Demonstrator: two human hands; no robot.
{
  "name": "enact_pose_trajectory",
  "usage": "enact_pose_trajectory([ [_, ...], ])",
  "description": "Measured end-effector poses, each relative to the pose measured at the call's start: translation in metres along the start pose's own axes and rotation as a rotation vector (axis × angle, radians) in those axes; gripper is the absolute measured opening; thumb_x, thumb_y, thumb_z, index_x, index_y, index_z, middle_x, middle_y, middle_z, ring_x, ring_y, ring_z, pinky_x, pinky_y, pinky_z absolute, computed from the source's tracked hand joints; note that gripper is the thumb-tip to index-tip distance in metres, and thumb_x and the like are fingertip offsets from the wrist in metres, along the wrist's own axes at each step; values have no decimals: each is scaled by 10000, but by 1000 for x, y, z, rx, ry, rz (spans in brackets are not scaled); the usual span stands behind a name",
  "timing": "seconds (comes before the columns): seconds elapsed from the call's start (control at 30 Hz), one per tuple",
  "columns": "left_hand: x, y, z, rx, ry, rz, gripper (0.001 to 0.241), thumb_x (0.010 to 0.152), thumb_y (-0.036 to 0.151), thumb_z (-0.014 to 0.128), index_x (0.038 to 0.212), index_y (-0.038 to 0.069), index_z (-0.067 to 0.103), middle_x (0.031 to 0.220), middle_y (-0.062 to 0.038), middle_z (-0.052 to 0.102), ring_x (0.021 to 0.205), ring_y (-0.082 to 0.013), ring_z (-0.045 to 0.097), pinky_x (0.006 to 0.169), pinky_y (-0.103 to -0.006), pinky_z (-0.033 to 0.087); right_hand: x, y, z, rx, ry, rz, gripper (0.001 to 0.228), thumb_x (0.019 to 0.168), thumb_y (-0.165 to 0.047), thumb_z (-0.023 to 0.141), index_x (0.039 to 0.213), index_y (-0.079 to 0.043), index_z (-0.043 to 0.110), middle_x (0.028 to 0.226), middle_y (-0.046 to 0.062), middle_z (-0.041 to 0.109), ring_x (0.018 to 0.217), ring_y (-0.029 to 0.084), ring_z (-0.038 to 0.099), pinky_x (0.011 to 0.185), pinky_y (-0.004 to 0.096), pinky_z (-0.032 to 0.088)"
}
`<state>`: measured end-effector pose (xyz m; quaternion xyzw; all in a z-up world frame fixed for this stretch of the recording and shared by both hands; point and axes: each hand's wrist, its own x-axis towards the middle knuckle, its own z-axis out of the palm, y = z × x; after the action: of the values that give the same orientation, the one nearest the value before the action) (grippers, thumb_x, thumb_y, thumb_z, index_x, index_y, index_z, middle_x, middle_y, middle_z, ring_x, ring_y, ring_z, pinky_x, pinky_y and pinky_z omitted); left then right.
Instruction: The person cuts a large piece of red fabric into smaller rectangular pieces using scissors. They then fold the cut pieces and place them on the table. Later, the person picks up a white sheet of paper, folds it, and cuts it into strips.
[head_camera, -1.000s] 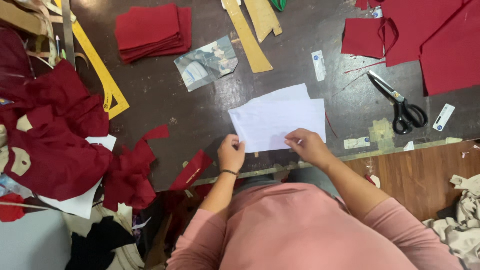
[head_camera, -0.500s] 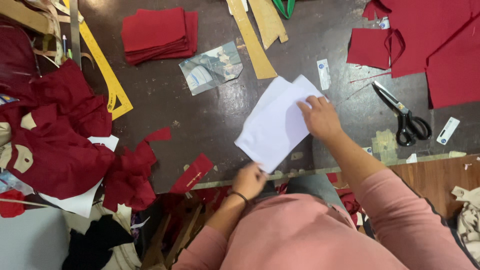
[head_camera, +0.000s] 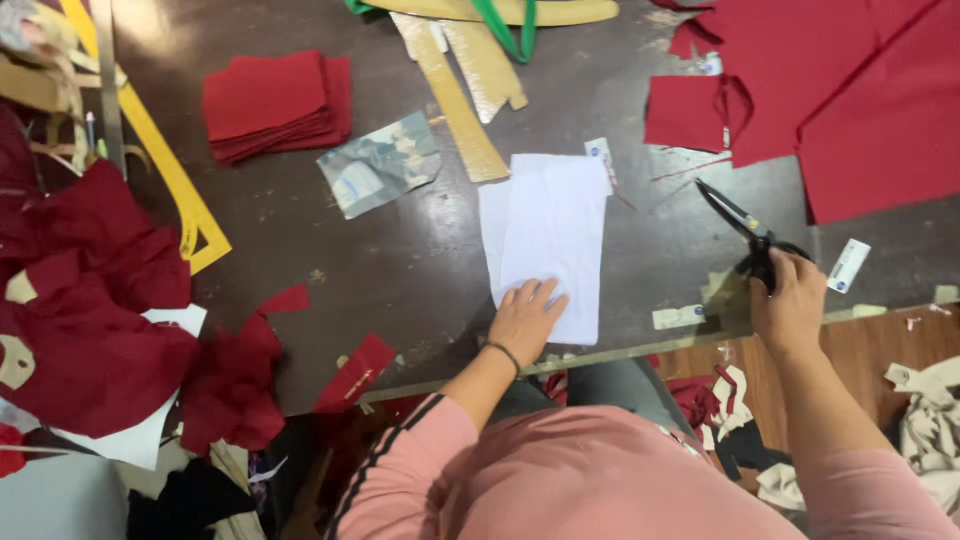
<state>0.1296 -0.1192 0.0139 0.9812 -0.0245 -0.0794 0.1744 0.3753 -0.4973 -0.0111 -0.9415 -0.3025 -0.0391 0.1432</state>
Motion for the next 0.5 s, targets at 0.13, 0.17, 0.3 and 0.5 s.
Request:
enact_pose_trajectory([
  [0.13,44,47,5,-47,-38,-104,608,849,240,765,1413,198,542,1531,-90,436,1333,-358,428,911,-528,448,4,21,0,-59,-79,193,613,781,-176,648,1384,-69,638,1200,278,630,1037,515,598,904,586,479],
  [0.17,53,56,-2,-109,-123,-147,597,900,235,713,1458,184,506,1565,-94,391,1372,-364,382,964,-541,427,4,29,4,-122,-77,169,556,786,-221,658,1328,-99,679,1126,240,635,981,492,610,841,576,504],
  [0.3,63,68,13,-136,-41,-172,630,828,249,765,1411,145,548,1546,-110,436,1328,-358,436,950,-528,464,11,36,-6,90,-384,223,534,807,-295,748,1254,-15,665,1150,235,671,1139,425,596,1000,492,473],
  [0.5,26,61,0,-79,-34,-190,613,898,289,712,1463,143,522,1530,-119,424,1402,-325,385,1084,-510,370,-114,-2,-15,1009,-576,673,431,838,-193,738,1230,-18,696,989,151,723,954,284,673,868,450,538],
])
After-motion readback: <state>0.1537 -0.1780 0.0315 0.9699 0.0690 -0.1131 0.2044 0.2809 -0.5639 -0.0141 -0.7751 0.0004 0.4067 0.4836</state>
